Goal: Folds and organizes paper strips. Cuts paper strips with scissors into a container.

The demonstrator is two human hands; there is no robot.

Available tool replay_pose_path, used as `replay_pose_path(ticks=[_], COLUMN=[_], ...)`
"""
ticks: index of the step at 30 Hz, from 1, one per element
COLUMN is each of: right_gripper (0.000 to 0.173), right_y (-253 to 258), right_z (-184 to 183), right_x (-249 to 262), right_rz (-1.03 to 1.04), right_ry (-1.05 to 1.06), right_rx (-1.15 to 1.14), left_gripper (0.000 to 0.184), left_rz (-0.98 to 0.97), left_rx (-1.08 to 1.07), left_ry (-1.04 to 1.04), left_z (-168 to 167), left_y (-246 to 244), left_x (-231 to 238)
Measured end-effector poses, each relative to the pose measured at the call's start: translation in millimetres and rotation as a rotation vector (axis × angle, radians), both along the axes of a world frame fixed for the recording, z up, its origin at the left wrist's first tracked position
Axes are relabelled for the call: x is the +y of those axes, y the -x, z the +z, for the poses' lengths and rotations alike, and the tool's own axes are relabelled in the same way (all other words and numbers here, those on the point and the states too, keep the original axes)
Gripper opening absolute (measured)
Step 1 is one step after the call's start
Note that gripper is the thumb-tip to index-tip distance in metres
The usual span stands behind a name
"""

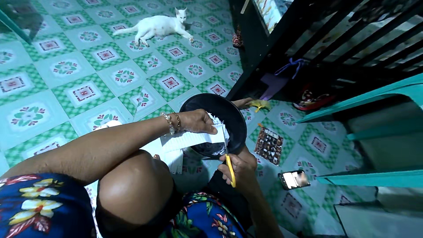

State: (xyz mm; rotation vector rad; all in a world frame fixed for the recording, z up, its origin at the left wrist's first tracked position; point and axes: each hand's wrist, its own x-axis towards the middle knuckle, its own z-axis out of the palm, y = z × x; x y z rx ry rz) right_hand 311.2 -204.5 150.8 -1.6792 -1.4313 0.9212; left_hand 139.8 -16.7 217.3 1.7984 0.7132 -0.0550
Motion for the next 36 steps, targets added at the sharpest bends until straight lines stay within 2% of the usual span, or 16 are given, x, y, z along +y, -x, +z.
replay_pose_path(ticks=[4,10,15,18,22,25,31,36], right_gripper=[0.035,0.017,0.011,0.017,0.035,0.045,0.04,0.035], right_y=[0.2,-0.9,-3.4,-7.7,-9.9,-10.5,-4.6,-2.3], right_z=[-1.2,-8.9,-9.2,-7.4,12.2,13.1,8.5,7.7], right_x=[4.8,11.0,12.4,8.5,0.3,-3.9,2.7,3.2], right_rz=[0.014,0.007,0.02,0.045,0.067,0.095,0.068,0.047], right_ry=[0.021,0.005,0.097,0.16,0.372,0.372,0.212,0.175], right_rx=[0.018,0.12,0.23,0.232,0.133,0.12,0.079,0.08], left_gripper=[0.036,0.037,0.031,0.028,0.027,0.025,0.029,0.028], left_rz=[-0.01,0.03,0.055,0.095,0.173,0.206,0.151,0.131], left_rx=[0.038,0.069,0.101,0.046,-0.019,-0.049,-0.05,-0.034], left_ry=[0.015,0.045,0.082,0.095,0.102,0.12,0.083,0.105], left_z=[-0.3,-8.5,-8.6,-8.1,-5.9,-3.9,-4.8,-2.3], left_y=[-3.3,-4.5,-5.2,-2.7,0.9,1.1,-3.0,-5.1], left_x=[0.4,3.5,3.1,5.6,7.3,6.1,3.4,1.9])
